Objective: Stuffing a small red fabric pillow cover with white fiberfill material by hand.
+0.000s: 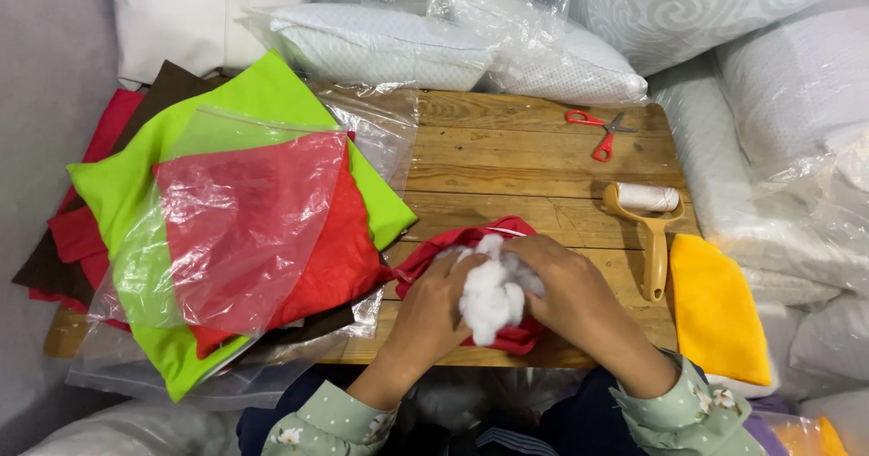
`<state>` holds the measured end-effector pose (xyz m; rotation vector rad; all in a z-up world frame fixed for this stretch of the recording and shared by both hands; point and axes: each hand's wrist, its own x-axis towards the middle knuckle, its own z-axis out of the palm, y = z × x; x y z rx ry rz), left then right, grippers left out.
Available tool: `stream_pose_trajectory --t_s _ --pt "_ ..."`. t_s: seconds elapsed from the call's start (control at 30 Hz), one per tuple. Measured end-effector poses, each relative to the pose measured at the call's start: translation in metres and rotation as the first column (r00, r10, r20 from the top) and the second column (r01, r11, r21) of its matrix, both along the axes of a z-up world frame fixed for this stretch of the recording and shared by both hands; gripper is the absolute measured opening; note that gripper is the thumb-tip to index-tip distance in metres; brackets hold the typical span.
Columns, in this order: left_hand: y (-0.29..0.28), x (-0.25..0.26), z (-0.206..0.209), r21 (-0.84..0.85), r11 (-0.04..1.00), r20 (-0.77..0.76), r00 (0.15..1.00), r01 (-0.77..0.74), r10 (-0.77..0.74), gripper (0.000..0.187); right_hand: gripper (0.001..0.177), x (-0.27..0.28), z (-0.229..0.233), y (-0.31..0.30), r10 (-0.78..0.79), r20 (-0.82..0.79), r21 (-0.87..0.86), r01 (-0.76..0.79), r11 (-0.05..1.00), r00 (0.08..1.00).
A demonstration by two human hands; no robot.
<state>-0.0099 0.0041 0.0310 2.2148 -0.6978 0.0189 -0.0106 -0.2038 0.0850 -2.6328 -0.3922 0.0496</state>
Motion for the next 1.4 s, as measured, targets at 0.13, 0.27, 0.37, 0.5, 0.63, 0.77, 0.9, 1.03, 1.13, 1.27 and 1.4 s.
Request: stream_pose_trajectory --t_s 0.13,0.27,0.37,0.5,0.63,0.77,0.9,1.03,1.13,1.27,1.4 --pt "-0.004 0.003 -0.011 -0.263 0.965 0.050 0.999 0.019 -0.006 0.066 0.068 -0.009 0.033 0.002 0.091 0.024 0.195 -0.094 0.976 0.996" --pt "-0.003 -0.001 -0.002 -0.406 0.910 -0.078 0.988 0.088 -0.131 0.099 0.038 -0.014 0.004 0.008 0.316 0.270 0.275 -0.387 0.880 0.909" --pt "-0.005 -0.001 0.002 -0.450 0.851 0.342 0.932 0.272 -0.117 0.095 0.016 -0.015 -0.009 0.014 0.267 0.412 0.200 -0.373 0.906 0.871" --pt "-0.002 0.001 0.016 -0.234 0.943 0.609 0.792 0.235 -0.046 0.036 0.017 -0.012 -0.011 0.006 0.266 0.401 0.228 -0.377 0.898 0.876" --pt "0.000 0.004 0.026 -0.356 0.905 0.647 0.760 0.232 0.060 0.014 0.038 -0.006 -0.011 -0.010 0.226 0.396 0.264 -0.346 0.900 0.890" --pt "0.012 0.014 0.007 -0.487 0.868 0.563 0.794 0.094 0.230 0.015 0.035 0.003 -0.008 -0.028 0.085 0.461 0.223 -0.208 0.952 0.883" --pt "0.019 0.018 0.008 -0.555 0.827 0.389 0.850 -0.093 0.357 0.030 0.051 0.015 -0.022 -0.054 0.028 0.431 0.205 -0.128 0.970 0.902" --pt "0.011 0.020 -0.001 -0.580 0.795 0.261 0.884 -0.177 0.388 0.057 0.050 0.014 -0.027 -0.039 -0.003 0.154 0.151 -0.020 0.988 0.988" --pt "0.004 0.017 -0.013 -0.507 0.851 0.249 0.922 -0.136 0.296 0.066 0.077 0.001 -0.004 -0.013 0.128 0.085 0.143 -0.140 0.980 0.988" --pt "-0.004 0.011 -0.032 -0.365 0.931 0.242 0.965 -0.011 0.106 0.084 0.094 -0.019 0.011 0.011 0.279 0.180 0.234 -0.317 0.919 0.943" --pt "-0.009 0.008 -0.024 -0.392 0.919 0.270 0.960 0.042 0.071 0.065 0.037 -0.016 -0.028 0.018 0.215 0.346 0.190 -0.292 0.937 0.913"
